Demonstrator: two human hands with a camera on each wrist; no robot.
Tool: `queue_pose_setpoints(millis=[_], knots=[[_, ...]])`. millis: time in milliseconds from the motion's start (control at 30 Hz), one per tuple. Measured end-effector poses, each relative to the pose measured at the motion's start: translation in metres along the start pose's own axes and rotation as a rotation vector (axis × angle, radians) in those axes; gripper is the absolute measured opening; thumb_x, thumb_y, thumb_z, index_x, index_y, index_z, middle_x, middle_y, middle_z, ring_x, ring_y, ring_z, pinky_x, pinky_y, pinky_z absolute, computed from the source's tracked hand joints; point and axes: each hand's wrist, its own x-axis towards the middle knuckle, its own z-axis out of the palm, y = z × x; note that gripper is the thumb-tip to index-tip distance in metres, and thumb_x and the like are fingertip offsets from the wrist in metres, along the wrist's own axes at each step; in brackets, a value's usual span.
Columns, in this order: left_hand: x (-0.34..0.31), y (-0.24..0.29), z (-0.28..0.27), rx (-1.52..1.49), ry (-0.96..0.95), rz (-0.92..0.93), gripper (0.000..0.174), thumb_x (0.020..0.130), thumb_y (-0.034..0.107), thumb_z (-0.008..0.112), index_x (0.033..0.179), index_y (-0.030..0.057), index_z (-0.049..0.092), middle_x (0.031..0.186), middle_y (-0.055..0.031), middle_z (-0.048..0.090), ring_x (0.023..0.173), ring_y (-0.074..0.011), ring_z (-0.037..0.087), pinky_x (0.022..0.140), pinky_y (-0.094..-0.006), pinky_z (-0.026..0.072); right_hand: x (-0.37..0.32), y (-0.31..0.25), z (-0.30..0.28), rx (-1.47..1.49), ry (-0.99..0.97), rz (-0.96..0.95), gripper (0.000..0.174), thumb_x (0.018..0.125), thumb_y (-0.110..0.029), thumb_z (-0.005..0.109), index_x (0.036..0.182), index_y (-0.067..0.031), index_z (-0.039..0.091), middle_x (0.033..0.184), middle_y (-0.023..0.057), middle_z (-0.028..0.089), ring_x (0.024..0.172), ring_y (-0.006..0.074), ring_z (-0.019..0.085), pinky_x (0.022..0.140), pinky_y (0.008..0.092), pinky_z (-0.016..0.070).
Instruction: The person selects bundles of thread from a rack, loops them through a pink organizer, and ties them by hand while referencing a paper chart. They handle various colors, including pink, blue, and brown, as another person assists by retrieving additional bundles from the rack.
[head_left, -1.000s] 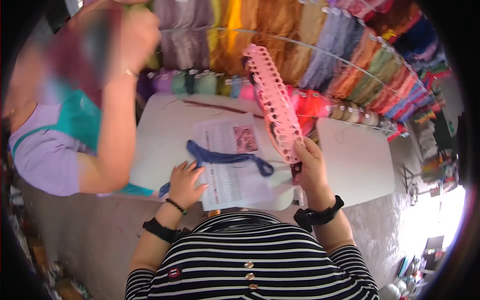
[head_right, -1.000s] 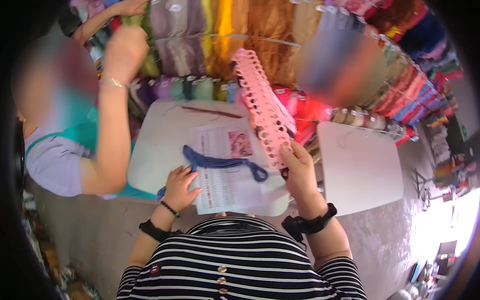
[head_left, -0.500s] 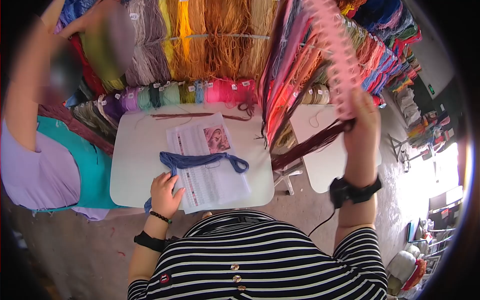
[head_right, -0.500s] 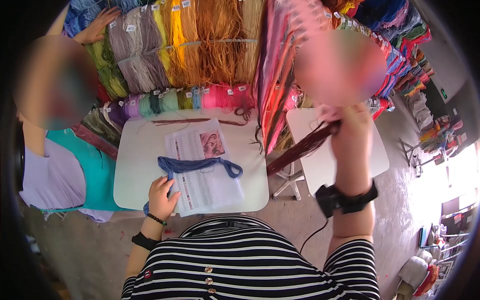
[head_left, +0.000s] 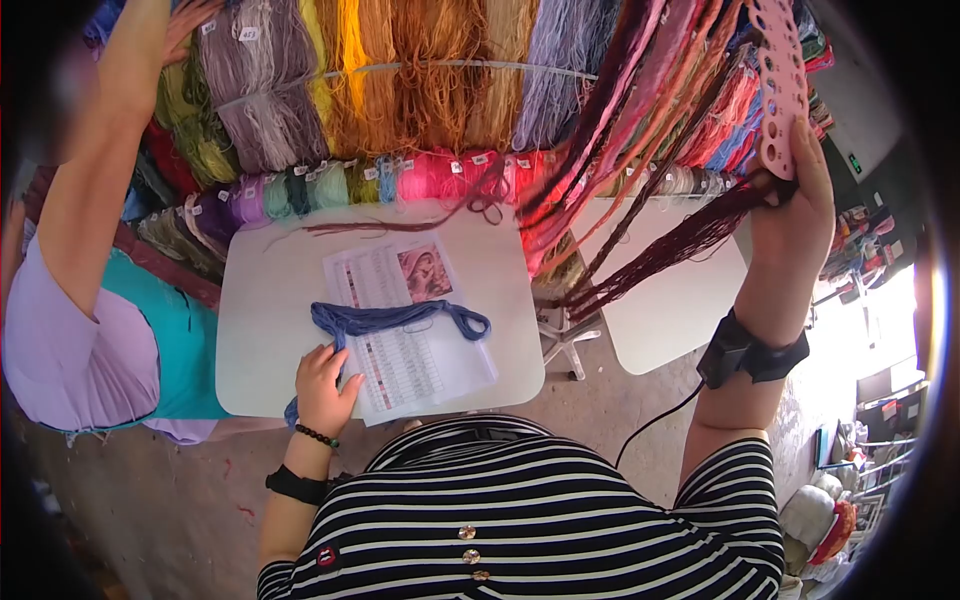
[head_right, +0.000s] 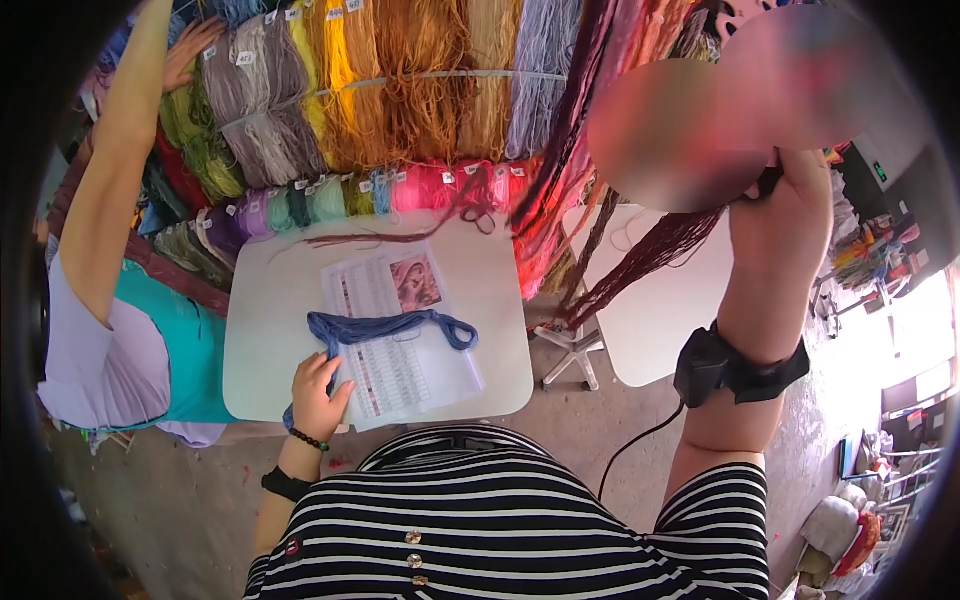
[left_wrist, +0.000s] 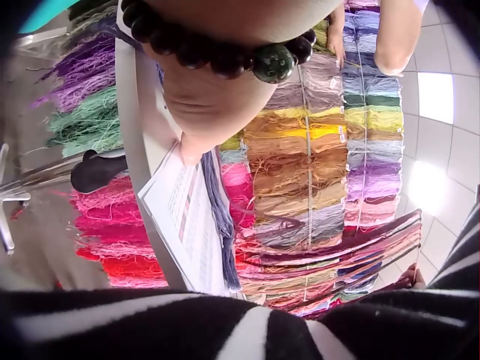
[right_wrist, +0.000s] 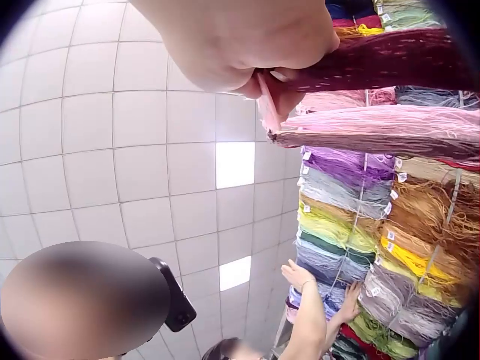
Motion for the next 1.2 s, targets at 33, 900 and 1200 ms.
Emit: queue_pose_setpoints(millis=[33, 900, 1200], knots=[[0.0, -0.001, 0.0, 0.001, -0.002, 0.0, 0.043, 0.069, 0.018, 0.073, 0.107, -0.0004, 0.061, 0.113, -0.0207, 0.058, 0.106, -0.0396, 0.052, 0.091, -0.0473, 0.0419, -0.001, 0.003, 0.001, -0.016, 0.005, 0.008, 0.02, 0.091, -0.016, 0.059, 0.104, -0.0007, 0.062, 0.081, 0.0073, 0.064, 0.056, 0.0113, 0.054, 0.049, 0.0195, 0.0353], [0.249, 0.003, 0.102, 0.089, -0.327, -0.086, 0.024, 0.074, 0.015, 0.071, 0.098, 0.0143, 0.067, 0.111, -0.0093, 0.056, 0.106, -0.0293, 0.054, 0.09, -0.0392, 0.0463, -0.035, 0.018, -0.039, 0.044, -0.06, 0.229, 0.03, 0.093, -0.013, 0.052, 0.117, 0.0051, 0.054, 0.105, 0.0105, 0.064, 0.086, 0.0115, 0.064, 0.07, 0.0194, 0.0492], [0.269, -0.007, 0.096, 0.013, -0.219, -0.021, 0.009, 0.083, 0.014, 0.059, 0.089, 0.007, 0.057, 0.082, -0.0138, 0.063, 0.082, -0.0342, 0.061, 0.072, -0.0411, 0.0487, -0.03, 0.034, -0.052, 0.03, 0.024, 0.262, 0.026, 0.093, -0.014, 0.053, 0.114, 0.002, 0.057, 0.098, 0.0058, 0.066, 0.076, 0.0058, 0.062, 0.058, 0.0158, 0.0443]])
